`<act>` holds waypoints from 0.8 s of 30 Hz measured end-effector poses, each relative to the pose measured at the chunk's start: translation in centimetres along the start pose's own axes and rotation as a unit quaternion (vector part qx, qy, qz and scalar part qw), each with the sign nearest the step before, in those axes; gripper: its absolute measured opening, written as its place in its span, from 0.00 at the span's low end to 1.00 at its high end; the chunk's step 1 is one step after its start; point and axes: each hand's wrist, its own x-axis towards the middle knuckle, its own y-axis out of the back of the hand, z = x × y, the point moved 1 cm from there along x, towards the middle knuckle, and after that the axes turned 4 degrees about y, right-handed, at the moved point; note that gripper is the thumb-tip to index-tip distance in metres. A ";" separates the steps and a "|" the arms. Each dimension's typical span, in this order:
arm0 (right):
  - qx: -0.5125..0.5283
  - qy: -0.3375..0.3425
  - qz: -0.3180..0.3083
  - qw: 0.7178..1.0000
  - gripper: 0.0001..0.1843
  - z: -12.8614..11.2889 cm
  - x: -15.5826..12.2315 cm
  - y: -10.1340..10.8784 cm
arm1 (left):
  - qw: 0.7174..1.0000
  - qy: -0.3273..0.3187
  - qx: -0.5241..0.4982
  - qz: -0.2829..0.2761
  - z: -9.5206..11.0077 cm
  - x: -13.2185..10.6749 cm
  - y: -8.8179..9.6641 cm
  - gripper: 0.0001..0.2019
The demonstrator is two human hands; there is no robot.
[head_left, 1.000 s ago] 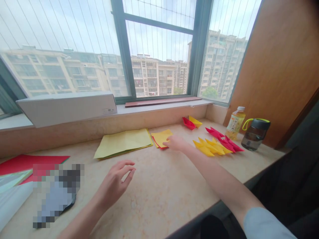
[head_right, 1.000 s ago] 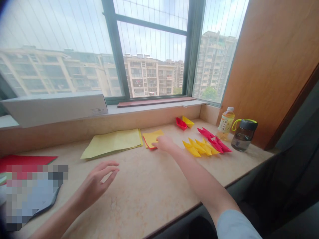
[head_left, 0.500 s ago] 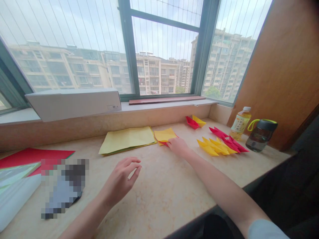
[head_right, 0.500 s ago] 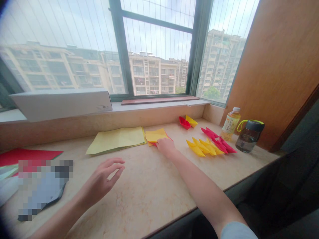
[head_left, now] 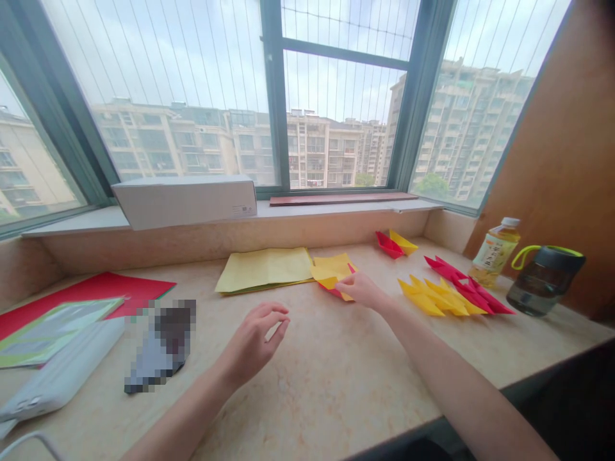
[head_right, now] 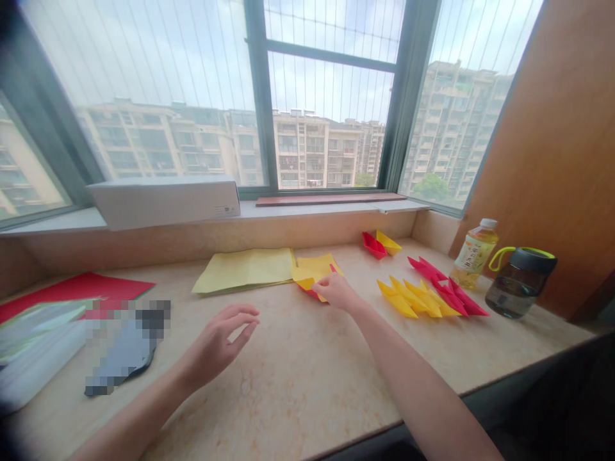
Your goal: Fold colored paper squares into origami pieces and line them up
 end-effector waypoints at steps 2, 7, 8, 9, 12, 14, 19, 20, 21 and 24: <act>0.018 0.006 0.018 1.000 0.23 -0.1 -0.1 -0.3 | 1.000 0.008 -0.011 -0.005 0.2 0.0 0.0 0.10; 0.069 0.044 0.110 0.991 0.21 -1.5 0.2 -0.6 | 0.998 0.032 -0.043 -0.020 0.7 -0.1 0.1 0.11; 0.081 0.055 0.123 0.988 0.21 -1.9 0.1 -0.7 | 0.998 0.040 -0.051 -0.021 0.8 -0.1 0.2 0.12; 0.092 0.067 0.132 0.985 0.21 -2.3 -0.1 -0.8 | 0.997 0.049 -0.061 -0.021 0.8 -0.1 0.1 0.14; 0.113 0.110 0.136 0.978 0.19 -3.7 -1.0 -1.7 | 0.986 0.108 -0.128 -0.025 0.7 -0.1 0.0 0.21; 0.107 0.166 0.120 0.973 0.17 -4.8 -2.0 -2.6 | 0.957 0.175 -0.229 -0.026 0.7 0.0 -0.2 0.28; -0.010 0.435 -0.023 0.900 0.12 -7.8 -4.6 -5.1 | 0.817 0.275 -0.503 -0.056 1.4 0.3 -0.1 0.31; -0.021 0.464 -0.054 0.884 0.12 -8.2 -4.9 -5.4 | 0.808 0.289 -0.510 -0.051 1.4 0.3 -0.1 0.29; -0.028 0.482 -0.080 0.872 0.12 -8.4 -5.1 -5.7 | 0.809 0.302 -0.503 -0.036 1.3 0.3 -0.1 0.27; -0.043 0.484 -0.100 0.868 0.12 -8.1 -5.0 -5.7 | 0.818 0.329 -0.471 0.017 0.8 0.2 -0.2 0.20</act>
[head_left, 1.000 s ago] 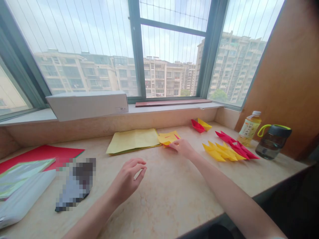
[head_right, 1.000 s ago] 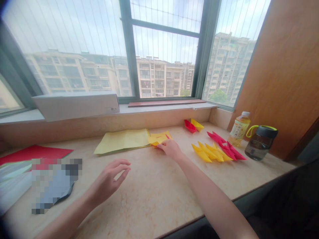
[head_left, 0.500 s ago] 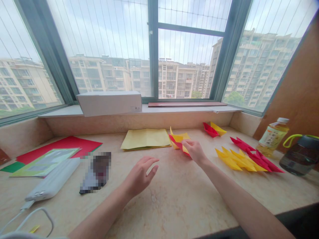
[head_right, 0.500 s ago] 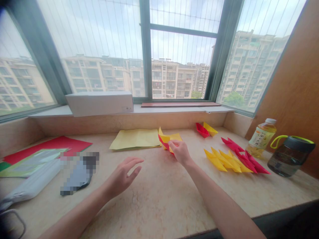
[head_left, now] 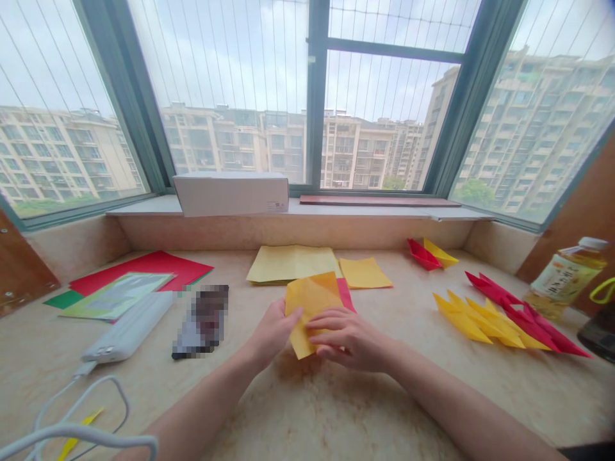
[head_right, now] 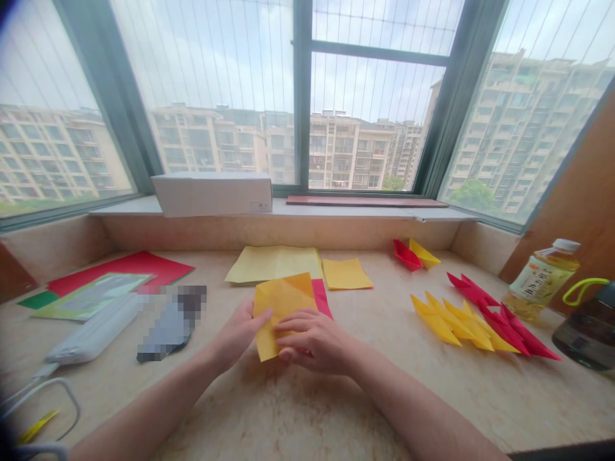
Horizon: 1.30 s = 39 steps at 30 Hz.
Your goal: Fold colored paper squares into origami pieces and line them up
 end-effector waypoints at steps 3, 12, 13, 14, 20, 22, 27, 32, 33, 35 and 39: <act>-0.055 -0.087 0.085 0.991 0.12 1.7 -0.9 0.8 | 0.999 -0.005 -0.034 0.017 -0.3 0.4 0.3 0.19; 0.279 -0.412 0.232 0.836 0.35 5.9 -3.0 2.3 | 0.994 -0.041 -0.091 0.052 0.2 0.6 0.5 0.23; 0.338 -0.407 0.218 0.820 0.36 5.9 -3.0 2.2 | 0.994 -0.038 -0.094 0.048 0.1 0.6 0.5 0.23; 0.375 -0.400 0.207 0.810 0.36 5.9 -3.0 2.2 | 0.994 -0.036 -0.096 0.046 0.0 0.6 0.5 0.23; 0.224 -0.453 0.297 0.810 0.26 8.8 -5.1 4.2 | 0.994 -0.018 -0.097 0.047 -0.3 0.8 0.6 0.22; 0.174 -0.467 0.321 0.805 0.25 10.2 -6.4 5.2 | 0.995 -0.012 -0.095 0.038 -0.3 0.7 0.6 0.21; 0.067 -0.496 0.334 0.799 0.23 12.0 -7.7 6.4 | 0.996 -0.002 -0.088 0.014 -0.3 0.4 0.3 0.21; 0.055 -0.458 0.312 0.831 0.25 9.6 -5.1 4.6 | 0.997 -0.007 -0.076 0.016 -0.2 0.2 0.0 0.21; 0.075 -0.444 0.295 0.843 0.25 8.6 -4.3 3.9 | 0.997 -0.006 -0.073 0.010 -0.2 0.2 -0.1 0.21; 0.130 -0.416 0.256 0.863 0.25 6.3 -2.7 2.5 | 0.998 -0.004 -0.067 -0.003 -0.1 0.1 -0.2 0.19; 0.368 -0.364 0.210 0.830 0.25 2.9 -0.7 0.8 | 0.997 0.002 -0.064 -0.035 0.1 -0.3 -0.5 0.18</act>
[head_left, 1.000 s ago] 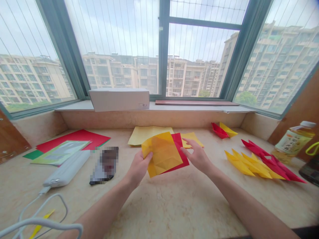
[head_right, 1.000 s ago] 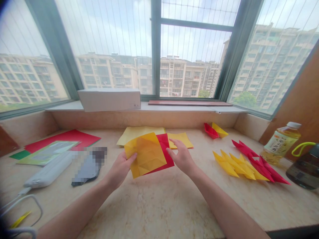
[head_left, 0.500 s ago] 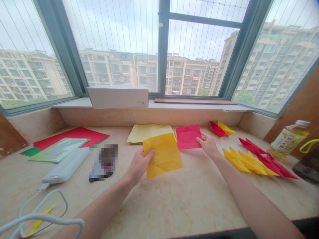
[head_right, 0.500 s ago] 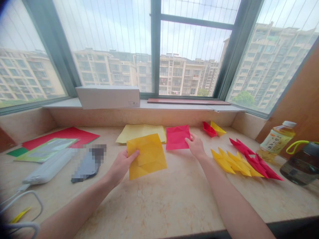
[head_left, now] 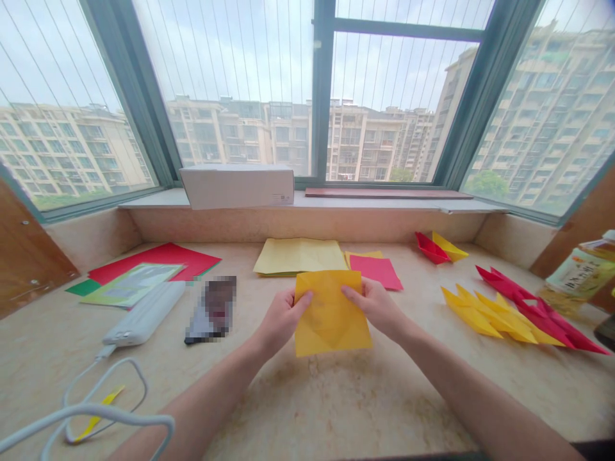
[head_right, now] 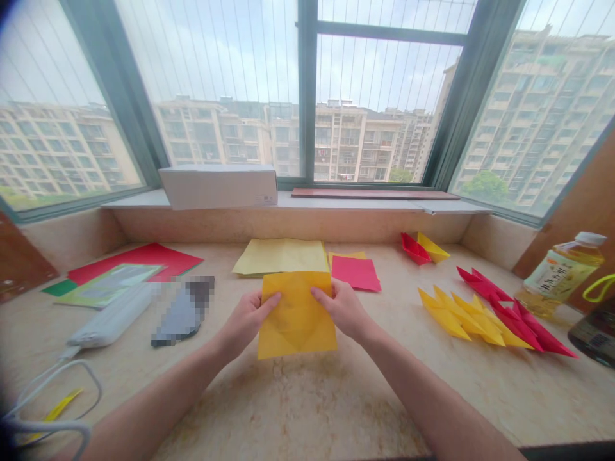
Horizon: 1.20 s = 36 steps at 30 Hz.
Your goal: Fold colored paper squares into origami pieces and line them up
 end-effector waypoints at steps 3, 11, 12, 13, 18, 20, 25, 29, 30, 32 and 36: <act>0.082 -0.014 -0.003 0.997 0.23 -0.2 -0.3 -0.2 | 1.000 -0.011 -0.008 -0.017 0.4 -0.2 -0.2 0.19; 0.053 0.022 0.027 0.998 0.19 0.0 0.0 1.2 | 1.000 -0.023 -0.017 0.006 0.8 -0.2 0.0 0.24; 0.049 0.021 0.029 0.998 0.19 -0.1 0.0 1.3 | 0.999 -0.027 -0.015 0.008 0.8 -0.2 0.0 0.24; 0.046 0.020 0.033 0.998 0.19 -0.2 0.0 1.3 | 0.999 -0.031 -0.013 0.010 0.8 -0.1 0.0 0.24; 0.011 0.043 0.043 0.998 0.17 -0.7 0.0 1.7 | 0.999 -0.049 0.002 0.023 0.9 -0.1 0.1 0.22; -0.014 0.060 0.036 0.997 0.15 -0.7 -0.1 2.0 | 0.998 -0.054 0.000 0.017 1.0 -0.1 0.3 0.20; -0.043 0.104 0.012 0.994 0.09 -0.4 -0.4 2.3 | 0.998 -0.060 0.005 -0.008 1.0 -0.1 0.6 0.14; -0.066 0.124 -0.005 0.990 0.12 -0.2 -0.5 2.2 | 0.998 -0.058 0.030 -0.006 0.9 0.0 0.6 0.13; -0.066 0.122 -0.005 0.990 0.13 -0.2 -0.5 2.2 | 0.997 -0.061 0.036 -0.008 0.8 0.0 0.6 0.13; -0.059 0.110 0.000 0.992 0.13 -0.3 -0.5 2.1 | 0.997 -0.068 0.041 -0.015 0.7 0.0 0.7 0.14; -0.039 0.076 0.005 0.996 0.12 -0.7 -0.7 1.9 | 0.997 -0.068 0.038 -0.011 0.6 0.1 0.9 0.17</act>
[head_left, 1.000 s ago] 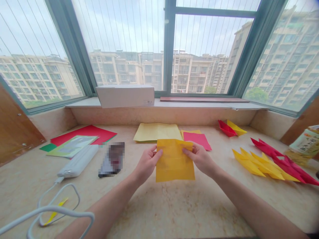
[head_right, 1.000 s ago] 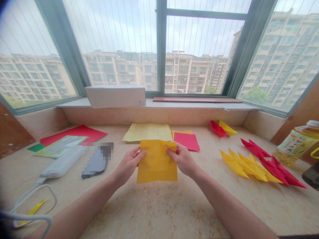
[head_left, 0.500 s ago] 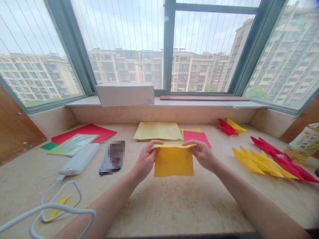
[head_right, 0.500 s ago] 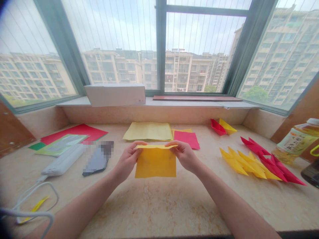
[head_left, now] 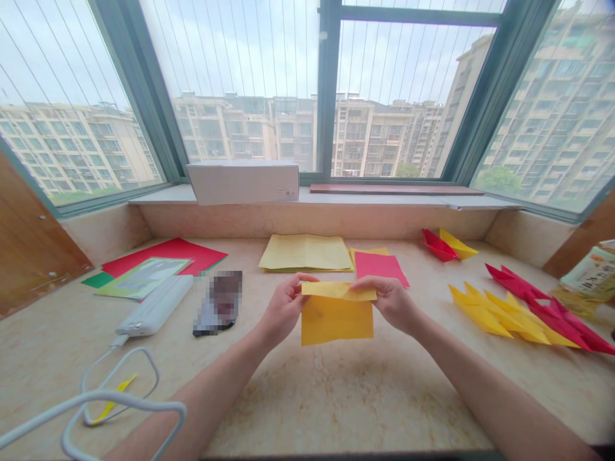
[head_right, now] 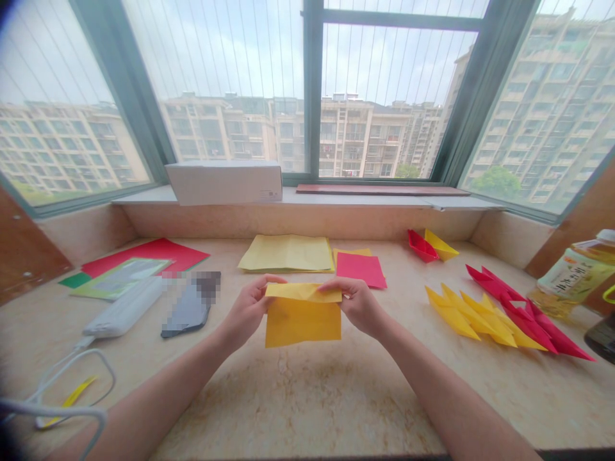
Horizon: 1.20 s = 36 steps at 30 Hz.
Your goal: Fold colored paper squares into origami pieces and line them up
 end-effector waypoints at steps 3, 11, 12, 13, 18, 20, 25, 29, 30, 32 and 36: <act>0.022 -0.017 0.018 0.999 0.11 -0.3 0.0 0.0 | 1.000 0.003 -0.004 0.003 0.0 0.0 0.0 0.20; 0.030 -0.030 0.049 0.998 0.10 -1.0 0.1 0.5 | 1.000 0.016 0.000 0.013 0.0 -0.4 -0.2 0.12; 0.031 -0.036 0.052 0.997 0.10 -1.1 0.1 0.5 | 1.000 0.015 0.002 0.008 -0.1 -0.4 -0.1 0.11; 0.033 -0.042 0.054 0.997 0.10 -1.2 0.1 0.6 | 1.000 0.017 0.001 -0.005 -0.1 -0.5 0.0 0.11; 0.040 -0.046 0.054 0.997 0.11 -1.2 0.0 0.6 | 0.999 0.021 0.027 -0.035 0.2 -0.5 -0.2 0.15; 0.062 -0.065 0.049 0.995 0.10 -1.0 0.0 0.5 | 0.998 0.021 0.063 -0.002 0.3 -0.3 -0.4 0.15; 0.170 -0.119 0.034 0.978 0.13 -1.2 0.4 0.4 | 0.995 0.014 0.092 0.027 -0.1 0.0 -0.6 0.13; 0.130 -0.147 0.000 0.981 0.26 -1.3 0.5 0.4 | 0.992 0.003 0.121 0.032 -0.3 0.1 -0.5 0.12; 0.090 -0.147 0.000 0.985 0.27 -1.2 0.6 0.4 | 0.992 0.002 0.125 0.029 -0.3 0.1 -0.5 0.12; 0.010 -0.134 0.003 0.991 0.24 -0.9 0.6 0.4 | 0.993 0.005 0.119 0.017 -0.3 0.0 -0.6 0.13; -0.033 -0.112 -0.004 0.993 0.21 -0.3 0.7 0.4 | 0.994 0.023 0.102 -0.024 -0.2 -0.1 -0.6 0.17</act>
